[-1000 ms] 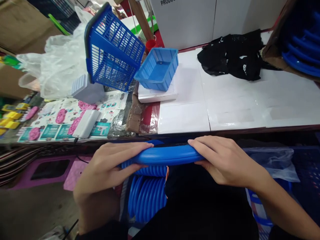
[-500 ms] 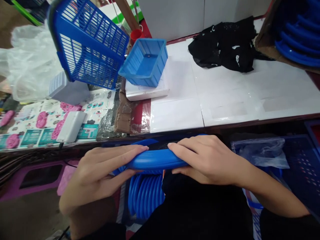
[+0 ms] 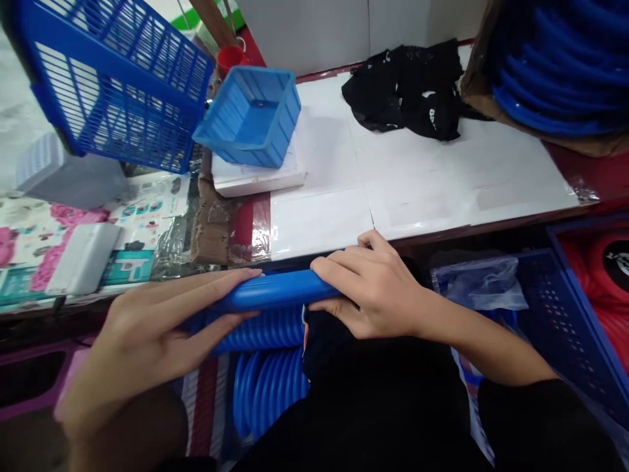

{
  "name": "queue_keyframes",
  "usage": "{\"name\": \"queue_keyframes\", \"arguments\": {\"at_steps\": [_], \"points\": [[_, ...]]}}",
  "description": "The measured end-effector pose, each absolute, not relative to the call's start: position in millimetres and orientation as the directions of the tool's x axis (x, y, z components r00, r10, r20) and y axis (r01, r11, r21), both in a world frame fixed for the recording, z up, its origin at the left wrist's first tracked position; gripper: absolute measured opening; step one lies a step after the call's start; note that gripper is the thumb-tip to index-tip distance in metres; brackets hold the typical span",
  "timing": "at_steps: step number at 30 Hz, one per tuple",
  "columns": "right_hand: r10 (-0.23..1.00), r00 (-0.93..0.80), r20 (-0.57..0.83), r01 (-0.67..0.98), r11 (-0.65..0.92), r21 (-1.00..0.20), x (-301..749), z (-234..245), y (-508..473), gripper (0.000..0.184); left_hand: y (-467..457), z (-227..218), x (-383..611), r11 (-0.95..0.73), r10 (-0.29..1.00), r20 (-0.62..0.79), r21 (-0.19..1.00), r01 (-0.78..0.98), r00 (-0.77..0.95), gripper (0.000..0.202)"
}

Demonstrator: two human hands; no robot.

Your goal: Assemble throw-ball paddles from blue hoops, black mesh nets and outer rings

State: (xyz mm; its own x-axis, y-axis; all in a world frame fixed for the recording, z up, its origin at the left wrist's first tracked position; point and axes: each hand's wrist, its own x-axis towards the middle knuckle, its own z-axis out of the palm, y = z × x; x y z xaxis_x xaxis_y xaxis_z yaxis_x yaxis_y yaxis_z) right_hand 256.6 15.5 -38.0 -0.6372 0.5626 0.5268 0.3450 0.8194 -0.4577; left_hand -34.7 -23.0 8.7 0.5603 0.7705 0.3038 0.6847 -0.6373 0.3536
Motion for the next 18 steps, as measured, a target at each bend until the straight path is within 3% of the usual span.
{"name": "queue_keyframes", "arguments": {"at_steps": [5, 8, 11, 14, 16, 18], "points": [[0.56, -0.664, 0.495, 0.292, 0.804, -0.519, 250, -30, 20, 0.041, -26, 16, -20, -0.608, 0.794, 0.251, 0.301, 0.735, 0.554, 0.051], [0.537, -0.694, 0.48, 0.234, 0.799, -0.554, 257, -23, 22, 0.051, -38, 18, -18, -0.624, 0.777, 0.308, 0.265, 0.735, 0.549, 0.043], [0.575, -0.695, 0.433, 0.221, 0.743, -0.631, 276, -25, 24, 0.061, -49, 12, -39, -0.595, 0.795, 0.398, 0.361, 0.718, 0.458, 0.043], [0.606, -0.687, 0.402, 0.207, 0.692, -0.691, 292, -42, 24, 0.051, -50, -5, -71, -0.597, 0.8, 0.45, 0.532, 0.6, 0.398, 0.043], [0.604, -0.681, 0.414, 0.184, 0.689, -0.701, 291, -55, 23, 0.043, -47, -17, -84, -0.562, 0.827, 0.399, 0.597, 0.572, 0.397, 0.041], [0.595, -0.67, 0.444, 0.168, 0.704, -0.69, 285, -67, 20, 0.042, -48, -23, -86, -0.506, 0.862, 0.316, 0.586, 0.634, 0.396, 0.039]]}}
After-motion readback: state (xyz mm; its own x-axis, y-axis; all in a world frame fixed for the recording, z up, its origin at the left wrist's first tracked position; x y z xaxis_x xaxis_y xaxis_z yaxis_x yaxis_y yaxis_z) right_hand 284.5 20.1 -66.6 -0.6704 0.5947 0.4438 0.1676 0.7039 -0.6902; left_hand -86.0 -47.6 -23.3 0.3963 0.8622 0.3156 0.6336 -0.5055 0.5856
